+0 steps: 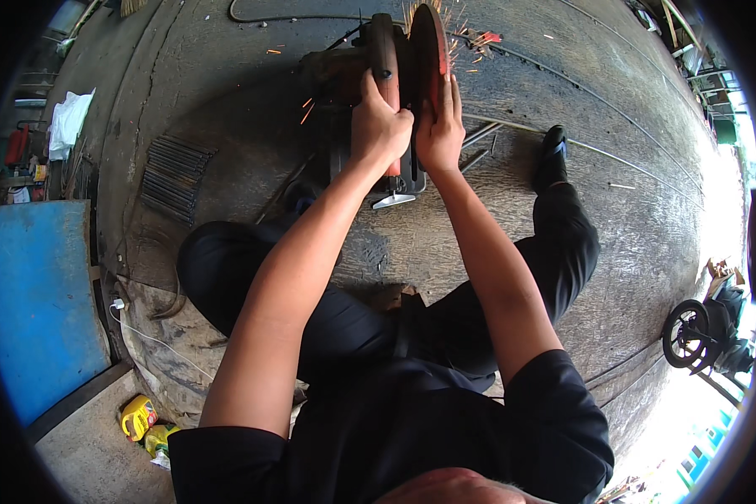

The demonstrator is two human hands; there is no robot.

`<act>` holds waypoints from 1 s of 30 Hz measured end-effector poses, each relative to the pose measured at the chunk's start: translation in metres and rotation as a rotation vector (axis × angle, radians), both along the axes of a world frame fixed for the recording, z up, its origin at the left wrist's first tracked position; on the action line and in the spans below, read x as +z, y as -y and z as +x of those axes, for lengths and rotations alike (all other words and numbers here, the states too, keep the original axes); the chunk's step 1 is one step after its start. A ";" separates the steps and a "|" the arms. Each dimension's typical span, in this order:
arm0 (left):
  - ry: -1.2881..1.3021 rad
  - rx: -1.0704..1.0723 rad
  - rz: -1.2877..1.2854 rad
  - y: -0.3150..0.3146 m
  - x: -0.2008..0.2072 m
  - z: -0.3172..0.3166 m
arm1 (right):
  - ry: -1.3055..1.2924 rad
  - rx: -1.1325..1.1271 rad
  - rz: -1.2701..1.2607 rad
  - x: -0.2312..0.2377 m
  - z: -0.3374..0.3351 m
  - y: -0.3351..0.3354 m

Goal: Cutting metal pipes using a chop saw and organizing the cut pieces.

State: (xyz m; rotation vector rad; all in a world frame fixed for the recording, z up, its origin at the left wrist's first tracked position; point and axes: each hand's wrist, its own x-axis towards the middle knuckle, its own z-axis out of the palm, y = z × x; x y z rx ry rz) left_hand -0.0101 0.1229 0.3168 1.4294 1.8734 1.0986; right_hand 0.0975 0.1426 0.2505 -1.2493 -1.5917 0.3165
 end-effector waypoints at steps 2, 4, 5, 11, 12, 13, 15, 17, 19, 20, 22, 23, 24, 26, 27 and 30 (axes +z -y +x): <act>0.003 0.001 -0.013 0.000 -0.001 0.000 | 0.003 -0.001 0.008 -0.001 0.000 0.000; 0.008 0.004 -0.030 0.000 -0.002 -0.001 | -0.008 0.003 -0.009 -0.001 0.000 0.000; 0.006 0.003 -0.027 -0.001 -0.002 -0.001 | -0.007 0.004 -0.011 -0.002 0.000 0.000; 0.000 -0.001 -0.035 0.001 0.001 0.001 | 0.000 -0.007 0.019 -0.005 0.001 -0.001; 0.007 -0.003 -0.035 0.000 0.001 0.001 | -0.001 -0.005 0.023 -0.004 0.001 -0.001; 0.007 -0.004 -0.035 0.000 0.000 0.000 | -0.002 -0.003 0.027 -0.003 0.000 -0.001; -0.002 0.001 -0.052 0.000 -0.001 -0.001 | -0.006 0.002 0.015 -0.001 0.000 0.000; -0.023 0.006 -0.040 0.000 -0.002 -0.001 | -0.010 0.009 0.003 0.001 -0.001 0.000; -0.042 0.010 -0.029 0.000 -0.002 0.000 | -0.025 0.014 0.004 -0.001 0.000 0.000; -0.030 0.005 -0.030 0.000 -0.002 0.000 | -0.024 0.014 0.004 -0.001 0.000 0.000; -0.018 0.002 -0.030 -0.001 -0.002 0.000 | 0.011 -0.008 0.025 -0.002 0.000 -0.001; -0.024 0.006 -0.028 0.000 -0.003 0.000 | 0.012 -0.008 0.025 -0.003 0.000 -0.001; -0.031 0.009 -0.027 0.000 -0.002 0.000 | 0.010 -0.006 0.018 -0.003 0.000 -0.001; -0.024 0.007 -0.028 0.001 -0.001 0.000 | 0.008 -0.003 0.009 -0.003 0.000 0.000; -0.017 0.005 -0.027 0.001 -0.001 0.000 | 0.006 -0.009 0.011 -0.003 -0.001 0.000; -0.038 0.010 0.024 0.000 -0.004 0.000 | 0.005 -0.013 0.005 -0.003 -0.001 0.000</act>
